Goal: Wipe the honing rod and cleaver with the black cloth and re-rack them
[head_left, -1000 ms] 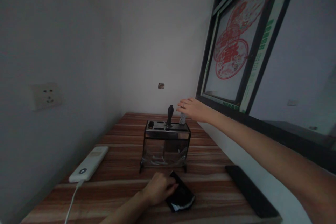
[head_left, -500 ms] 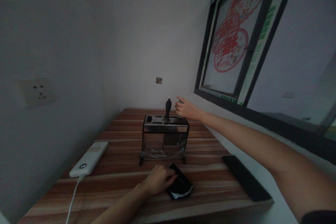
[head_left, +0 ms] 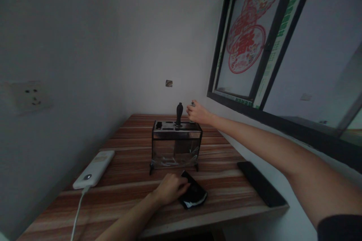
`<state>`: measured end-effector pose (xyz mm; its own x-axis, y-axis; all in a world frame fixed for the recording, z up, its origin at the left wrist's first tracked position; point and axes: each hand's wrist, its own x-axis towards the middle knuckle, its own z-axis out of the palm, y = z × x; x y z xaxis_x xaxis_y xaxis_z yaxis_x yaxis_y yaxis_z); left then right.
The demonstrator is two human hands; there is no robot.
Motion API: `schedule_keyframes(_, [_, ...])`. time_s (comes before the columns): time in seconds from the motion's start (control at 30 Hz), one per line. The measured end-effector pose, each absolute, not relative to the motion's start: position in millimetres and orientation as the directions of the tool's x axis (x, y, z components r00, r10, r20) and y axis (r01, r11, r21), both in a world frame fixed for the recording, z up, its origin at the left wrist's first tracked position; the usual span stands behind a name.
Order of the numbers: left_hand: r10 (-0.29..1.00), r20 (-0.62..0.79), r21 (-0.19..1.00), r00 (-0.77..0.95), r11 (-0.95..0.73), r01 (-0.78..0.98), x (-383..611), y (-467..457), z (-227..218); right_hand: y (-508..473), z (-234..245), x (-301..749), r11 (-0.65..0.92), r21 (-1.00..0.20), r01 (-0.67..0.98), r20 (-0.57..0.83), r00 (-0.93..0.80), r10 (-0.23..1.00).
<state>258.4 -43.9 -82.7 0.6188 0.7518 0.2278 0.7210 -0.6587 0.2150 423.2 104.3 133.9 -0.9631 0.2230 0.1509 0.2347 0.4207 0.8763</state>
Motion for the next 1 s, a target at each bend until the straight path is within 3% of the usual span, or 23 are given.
schedule_keyframes(0.43, [0.748, 0.233, 0.234, 0.621, -0.663, 0.711, 258, -43, -81, 108, 193, 436, 0.500, 0.778, 0.381, 0.334, -0.924, 0.184])
schedule_keyframes(0.8, [0.742, 0.244, 0.222, 0.624, -0.669, 0.709, 258, -43, -83, 82, 270, 470, 0.115, 0.929, 0.351, 0.297, -0.896, 0.331])
schedule_keyframes(1.0, [0.751, 0.240, 0.233, 0.616, -0.660, 0.714, 258, -43, -82, 70, 291, 497, 0.057, 0.913, 0.404, 0.347, -0.842, 0.414])
